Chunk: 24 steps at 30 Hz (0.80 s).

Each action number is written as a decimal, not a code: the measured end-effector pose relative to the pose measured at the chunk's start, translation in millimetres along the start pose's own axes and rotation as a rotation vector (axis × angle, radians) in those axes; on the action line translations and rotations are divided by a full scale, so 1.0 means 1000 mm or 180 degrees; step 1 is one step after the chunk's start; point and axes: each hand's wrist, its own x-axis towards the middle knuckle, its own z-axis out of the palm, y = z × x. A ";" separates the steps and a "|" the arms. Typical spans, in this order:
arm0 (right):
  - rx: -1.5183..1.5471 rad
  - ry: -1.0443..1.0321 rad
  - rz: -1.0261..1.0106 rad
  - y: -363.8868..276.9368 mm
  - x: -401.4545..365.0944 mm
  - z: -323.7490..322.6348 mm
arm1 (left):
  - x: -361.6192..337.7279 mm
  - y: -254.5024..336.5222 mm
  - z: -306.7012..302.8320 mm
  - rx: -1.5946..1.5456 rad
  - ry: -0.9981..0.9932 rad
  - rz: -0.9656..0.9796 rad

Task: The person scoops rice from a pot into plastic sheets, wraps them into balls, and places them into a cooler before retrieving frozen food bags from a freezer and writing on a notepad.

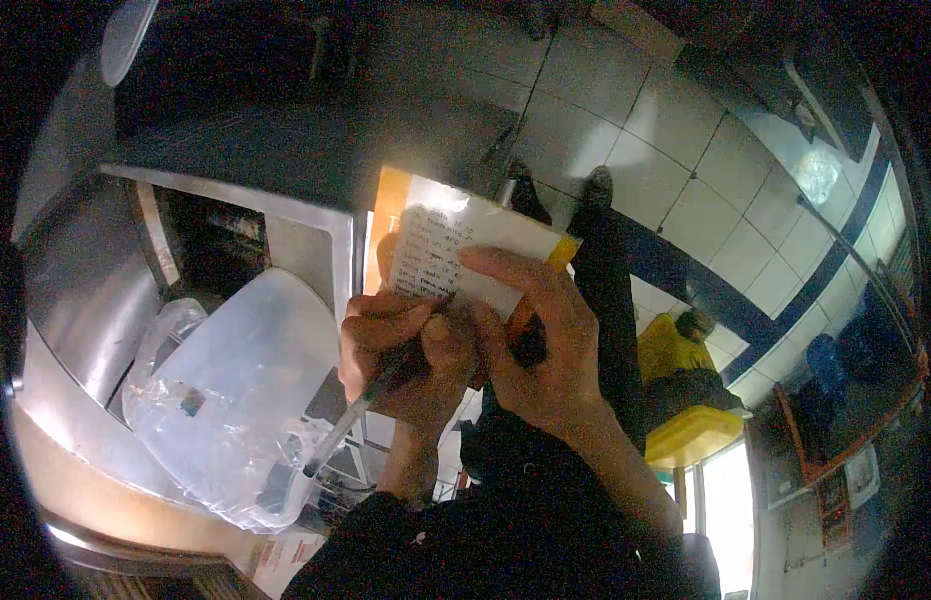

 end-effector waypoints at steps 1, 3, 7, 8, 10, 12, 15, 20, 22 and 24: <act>0.0041 -0.0008 0.0049 0.000 0.000 0.000 | 0.001 0.000 0.001 -0.0072 0.0031 -0.0033; 0.0072 -0.0008 0.0084 0.000 0.000 0.000 | 0.001 -0.001 0.001 -0.0138 0.0064 -0.0064; -0.0125 -0.0437 -0.0035 0.000 -0.001 -0.006 | 0.002 -0.004 -0.004 -0.0109 -0.0098 0.0064; -0.0128 -0.0436 -0.0037 -0.002 -0.002 -0.007 | 0.002 -0.005 -0.005 -0.0193 -0.0180 0.0103; 0.0079 -0.0473 0.0328 -0.003 -0.004 -0.007 | 0.002 -0.004 -0.005 -0.0190 -0.0210 0.0081; 0.0083 -0.0452 0.0296 -0.001 -0.004 -0.006 | 0.002 -0.002 -0.006 -0.0183 -0.0248 0.0051; 0.0055 -0.0406 0.0205 -0.001 -0.005 -0.004 | 0.001 -0.002 -0.006 -0.0085 -0.0279 0.0003; -0.0161 -0.0409 0.0122 -0.002 -0.003 -0.006 | 0.002 0.000 -0.005 -0.0098 -0.0206 -0.0015; 0.0024 -0.0414 0.0154 -0.002 -0.003 -0.005 | 0.001 -0.001 -0.004 -0.0124 -0.0198 0.0008; 0.0136 -0.0415 0.0210 -0.001 -0.003 -0.004 | 0.001 -0.003 -0.003 -0.0150 -0.0189 0.0030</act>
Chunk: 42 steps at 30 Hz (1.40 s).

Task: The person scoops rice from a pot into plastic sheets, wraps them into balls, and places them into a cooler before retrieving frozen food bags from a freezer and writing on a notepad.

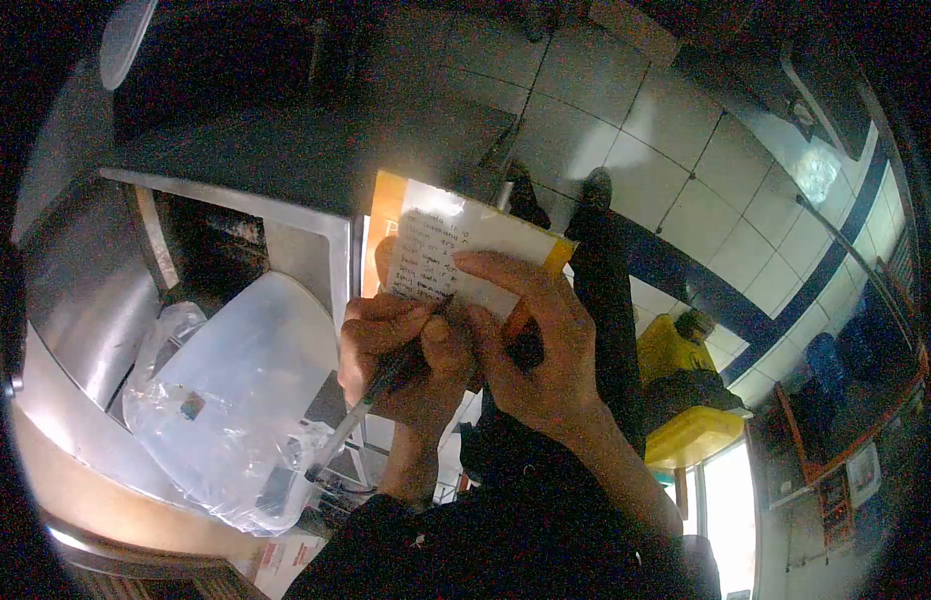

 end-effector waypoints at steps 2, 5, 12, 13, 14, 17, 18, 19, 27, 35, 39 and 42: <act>0.0053 0.0001 0.0046 0.000 -0.001 0.000 | 0.000 -0.001 0.001 -0.0021 0.0074 0.0021; 0.0043 0.0027 0.0086 -0.001 -0.001 0.001 | 0.001 0.001 -0.001 0.0013 -0.0026 -0.0033; -0.0072 -0.0009 -0.0144 0.003 0.001 -0.001 | -0.002 0.000 0.003 0.0059 0.0180 -0.0051; -0.0022 -0.0010 -0.0198 0.005 0.001 0.000 | -0.001 0.001 0.001 0.0068 0.0124 0.0002; -0.0021 -0.0009 -0.0197 0.004 0.001 -0.001 | 0.001 0.001 0.001 0.0075 0.0069 0.0054; 0.0005 -0.0023 0.0002 0.000 0.000 -0.001 | 0.002 0.007 -0.002 0.0141 -0.0074 -0.0132; 0.0058 -0.0001 0.0008 0.000 0.001 0.000 | 0.001 0.006 -0.002 0.0147 -0.0079 -0.0136; 0.0083 0.0010 0.0009 0.000 0.001 0.000 | 0.000 0.005 0.000 0.0153 -0.0038 -0.0135; -0.0035 -0.0059 0.0054 0.001 -0.001 -0.002 | -0.002 0.001 0.000 0.0079 0.0025 -0.0046; -0.0010 0.0393 -0.0143 0.003 0.001 0.004 | -0.016 0.008 -0.010 -0.1047 0.0635 -0.0259; -0.0284 -0.0033 -0.0106 -0.006 0.001 -0.005 | -0.019 -0.005 -0.012 -0.0641 0.0399 -0.0259; -0.0323 -0.0068 -0.0174 -0.007 0.001 -0.006 | -0.016 -0.009 -0.009 -0.0306 0.0448 -0.0276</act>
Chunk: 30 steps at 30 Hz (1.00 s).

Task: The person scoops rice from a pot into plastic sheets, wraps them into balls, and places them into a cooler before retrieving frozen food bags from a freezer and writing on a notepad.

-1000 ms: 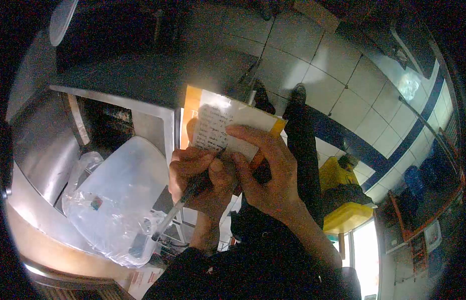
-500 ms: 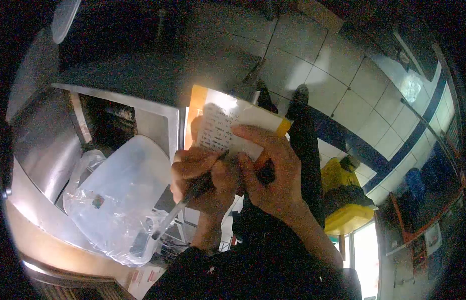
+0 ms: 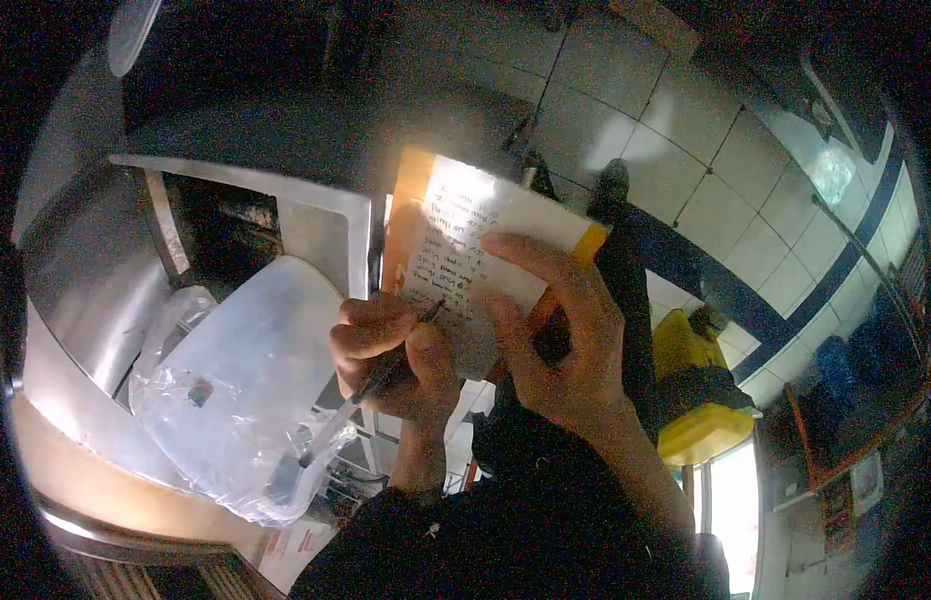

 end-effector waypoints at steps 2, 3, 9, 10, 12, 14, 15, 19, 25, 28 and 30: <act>0.0167 -0.0048 0.0067 0.001 0.000 0.002 | 0.000 -0.001 0.002 0.0070 0.0044 0.0045; 0.0082 0.0174 0.0015 0.002 0.002 0.005 | -0.001 0.001 0.001 0.0151 0.0091 0.0094; 0.0099 0.0377 0.0196 0.002 0.001 0.008 | -0.002 0.009 -0.007 -0.0155 0.0248 -0.0084; 0.0101 0.0376 0.0210 0.002 0.001 0.008 | -0.002 0.002 -0.008 -0.0252 0.0428 0.0083; 0.0125 0.0393 0.0236 0.003 0.000 0.008 | -0.003 -0.003 -0.010 -0.0224 0.0449 0.0061; 0.0135 0.0409 0.0242 0.003 0.000 0.007 | -0.003 -0.004 -0.012 -0.0199 0.0467 0.0030; 0.0066 0.0371 0.0213 0.002 0.000 0.006 | -0.004 -0.003 -0.013 -0.0210 0.0401 0.0055; 0.0138 0.0271 0.0355 0.000 -0.003 0.004 | -0.003 0.003 -0.010 -0.0508 0.0598 -0.0083; -0.0097 0.0376 0.0001 0.004 -0.004 0.007 | -0.008 0.000 -0.009 -0.0655 0.0494 -0.0141; -0.0112 0.0322 0.0036 0.001 -0.004 0.007 | -0.009 -0.002 -0.018 -0.0390 0.0165 -0.0035; -0.0135 0.0318 0.0042 0.000 -0.004 0.007 | -0.010 -0.001 -0.021 -0.0139 -0.0042 0.0071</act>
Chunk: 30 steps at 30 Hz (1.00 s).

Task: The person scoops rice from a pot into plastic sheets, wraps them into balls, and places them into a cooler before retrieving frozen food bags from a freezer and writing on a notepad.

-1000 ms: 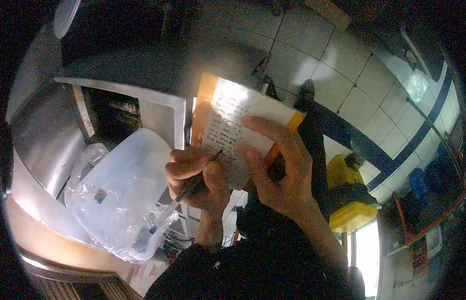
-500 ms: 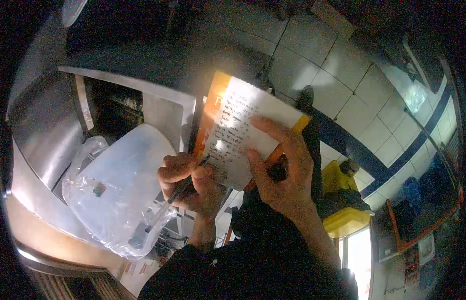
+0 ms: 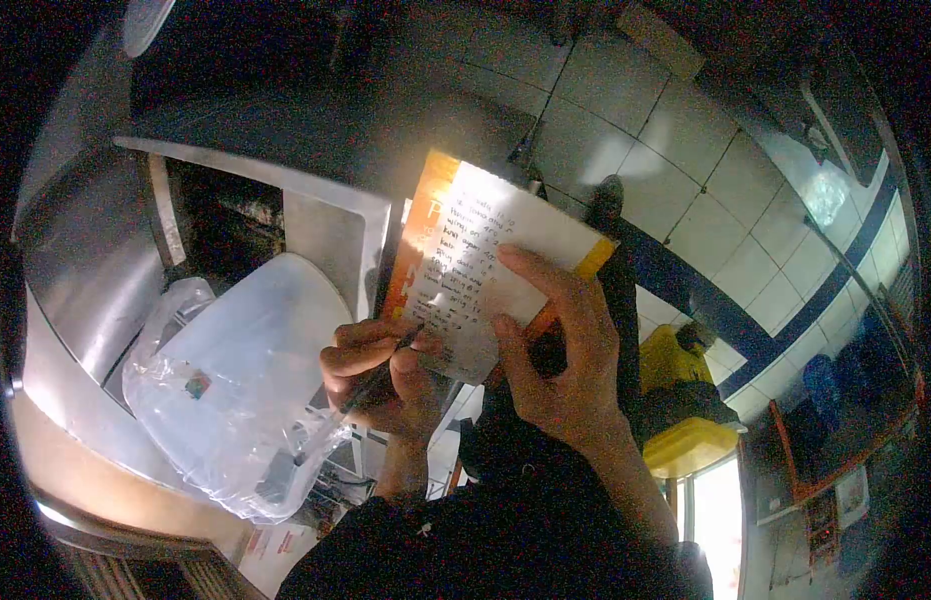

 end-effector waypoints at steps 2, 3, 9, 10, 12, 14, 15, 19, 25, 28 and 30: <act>-0.0044 0.0030 -0.0051 0.000 -0.001 -0.002 | -0.003 0.002 0.002 -0.0170 0.0194 -0.0419; 0.0080 -0.0262 0.0072 0.002 -0.005 -0.005 | -0.002 0.003 0.001 -0.0176 0.0194 -0.0416; -0.0056 -0.0526 0.0045 0.000 -0.005 -0.003 | -0.010 0.007 0.001 -0.0009 0.0148 -0.0258; -0.0145 -0.0492 -0.0030 -0.001 -0.003 -0.003 | -0.011 0.010 0.002 0.0155 0.0037 -0.0243; -0.0104 -0.0237 -0.0014 -0.003 0.002 0.001 | -0.011 0.011 0.002 0.0456 -0.0159 -0.0146; -0.0060 0.0002 0.0023 -0.004 0.004 0.000 | -0.012 0.010 0.005 0.0496 -0.0175 -0.0142; -0.0115 -0.0031 0.0001 -0.004 0.004 -0.001 | -0.013 0.011 0.005 0.0541 -0.0193 -0.0147; 0.0069 -0.0007 0.0014 -0.006 0.005 -0.001 | -0.016 0.008 0.008 0.0487 -0.0210 -0.0125; -0.0019 -0.0048 -0.0026 0.000 0.003 0.001 | -0.013 0.012 0.015 0.0659 -0.0081 -0.0307; 0.0042 -0.0016 0.0006 -0.001 0.003 0.002 | -0.014 0.009 0.020 0.0317 0.0063 -0.0237; 0.0036 -0.0040 0.0029 -0.001 0.004 0.001 | -0.012 0.012 0.020 0.0508 -0.0174 -0.0108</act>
